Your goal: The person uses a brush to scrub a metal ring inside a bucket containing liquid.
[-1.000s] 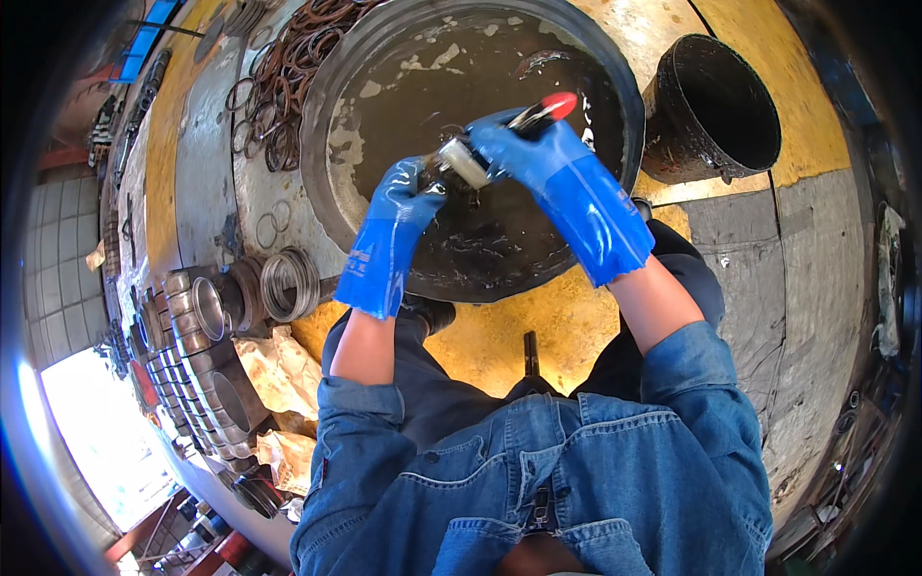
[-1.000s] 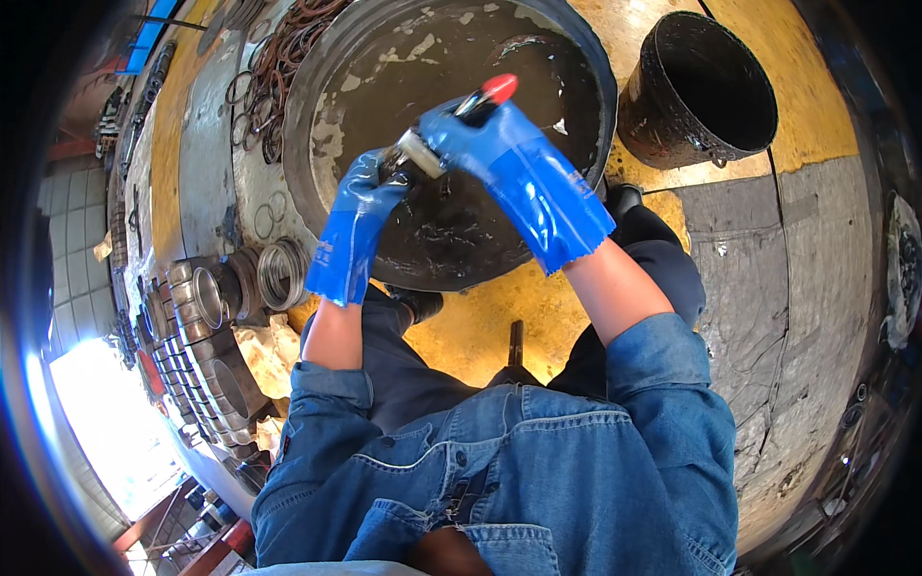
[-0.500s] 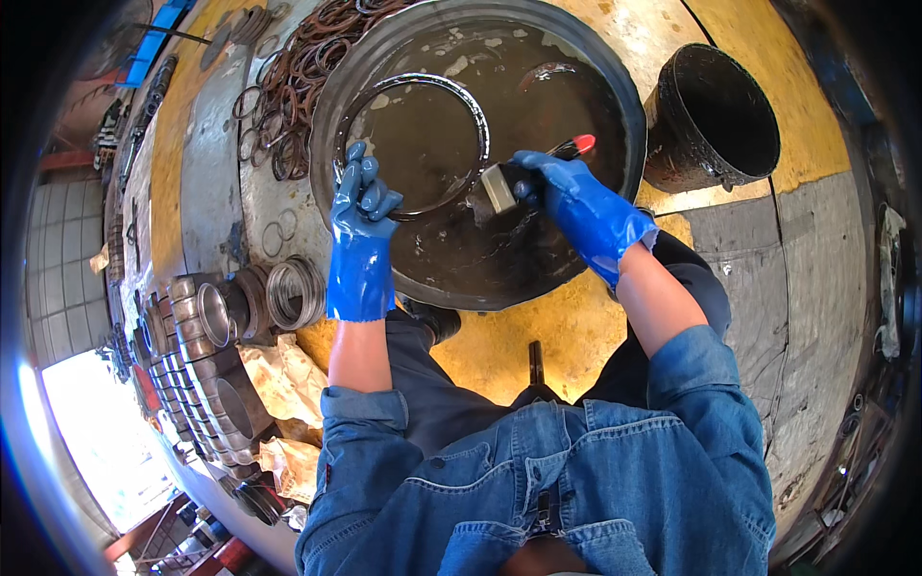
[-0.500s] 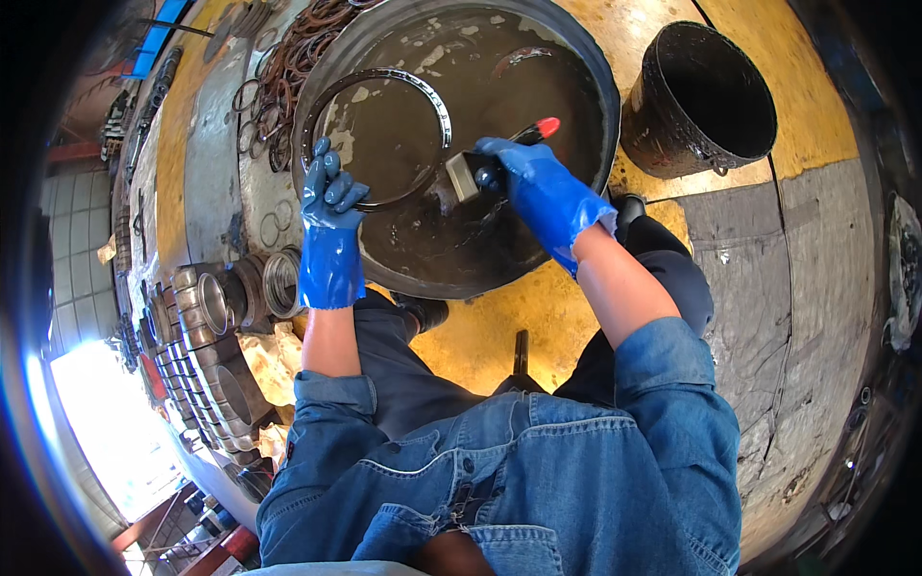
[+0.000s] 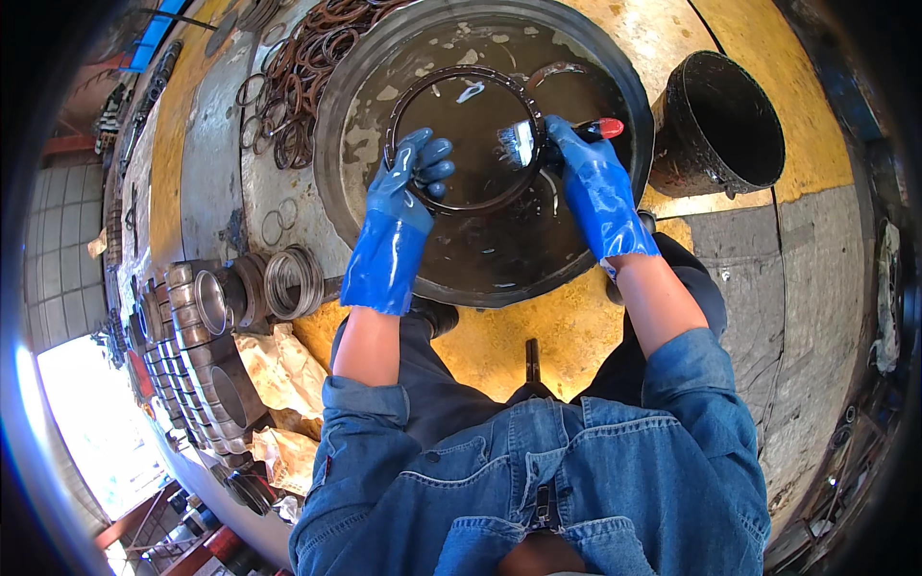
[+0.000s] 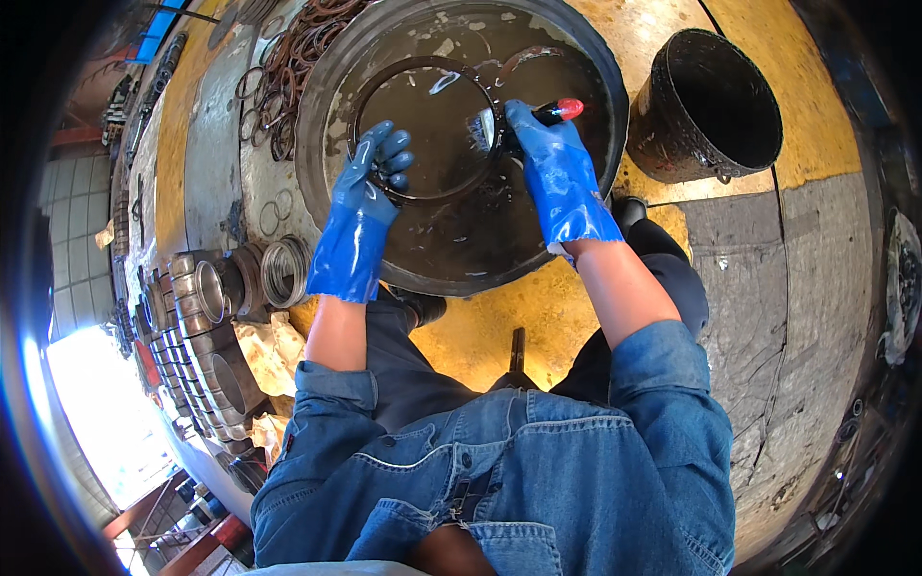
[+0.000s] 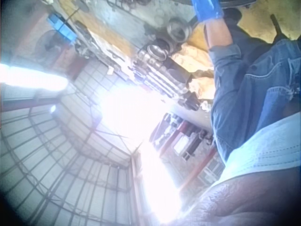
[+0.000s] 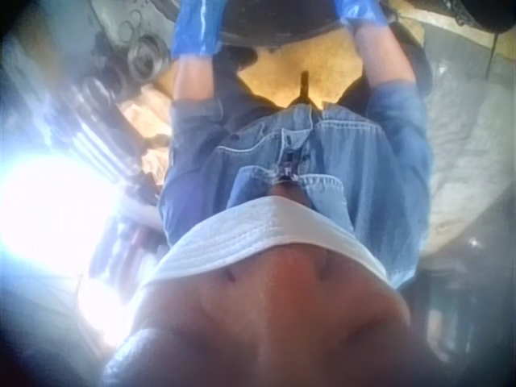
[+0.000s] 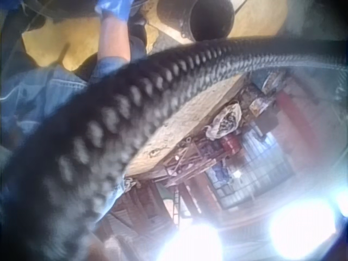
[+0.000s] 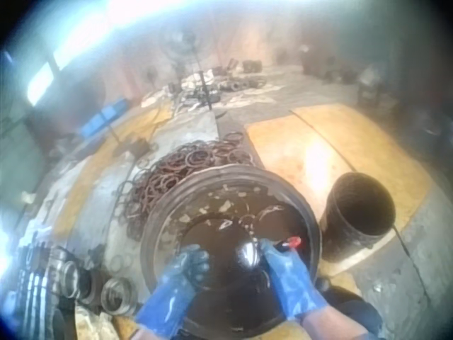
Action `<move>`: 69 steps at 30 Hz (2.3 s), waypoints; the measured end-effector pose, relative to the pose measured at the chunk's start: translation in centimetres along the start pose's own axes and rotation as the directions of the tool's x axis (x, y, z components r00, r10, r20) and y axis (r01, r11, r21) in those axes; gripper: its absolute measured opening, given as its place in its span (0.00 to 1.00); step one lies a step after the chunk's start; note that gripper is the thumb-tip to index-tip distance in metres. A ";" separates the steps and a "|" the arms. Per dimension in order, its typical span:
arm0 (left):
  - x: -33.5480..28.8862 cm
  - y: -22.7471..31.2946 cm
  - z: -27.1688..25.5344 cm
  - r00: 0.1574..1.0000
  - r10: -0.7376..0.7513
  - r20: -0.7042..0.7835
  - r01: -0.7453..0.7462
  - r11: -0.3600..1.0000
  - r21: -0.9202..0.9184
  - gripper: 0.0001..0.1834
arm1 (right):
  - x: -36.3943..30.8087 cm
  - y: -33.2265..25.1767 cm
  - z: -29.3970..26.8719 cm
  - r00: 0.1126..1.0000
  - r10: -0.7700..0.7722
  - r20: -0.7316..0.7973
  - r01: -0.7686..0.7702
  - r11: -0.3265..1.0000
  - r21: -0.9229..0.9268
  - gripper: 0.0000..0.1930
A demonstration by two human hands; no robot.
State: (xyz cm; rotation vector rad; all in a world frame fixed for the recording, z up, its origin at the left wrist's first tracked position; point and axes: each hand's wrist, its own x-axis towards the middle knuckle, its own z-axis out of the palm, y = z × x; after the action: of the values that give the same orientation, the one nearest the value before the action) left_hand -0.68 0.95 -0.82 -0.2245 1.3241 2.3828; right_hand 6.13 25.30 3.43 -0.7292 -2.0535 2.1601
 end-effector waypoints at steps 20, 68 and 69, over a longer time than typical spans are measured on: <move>-4.1 -0.1 2.4 0.979 -0.193 0.068 0.137 0.865 0.483 0.15 | 4.9 4.1 -5.0 0.998 -0.036 -0.049 0.045 0.979 0.200 0.17; 16.9 -7.5 12.3 0.960 0.017 0.280 -0.244 -0.439 0.865 0.19 | -0.4 7.4 -2.2 0.876 0.282 0.390 0.333 0.232 -0.914 0.14; 16.4 -6.7 11.9 0.964 0.018 0.266 -0.232 -0.433 0.871 0.19 | -0.5 7.1 -2.0 0.869 0.285 0.404 0.336 0.257 -0.906 0.14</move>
State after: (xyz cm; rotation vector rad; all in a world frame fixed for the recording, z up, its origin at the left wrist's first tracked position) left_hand -12.05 18.48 -5.01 0.6998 2.8396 0.2434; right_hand 9.21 26.25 -3.21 -0.0374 -3.6343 0.6949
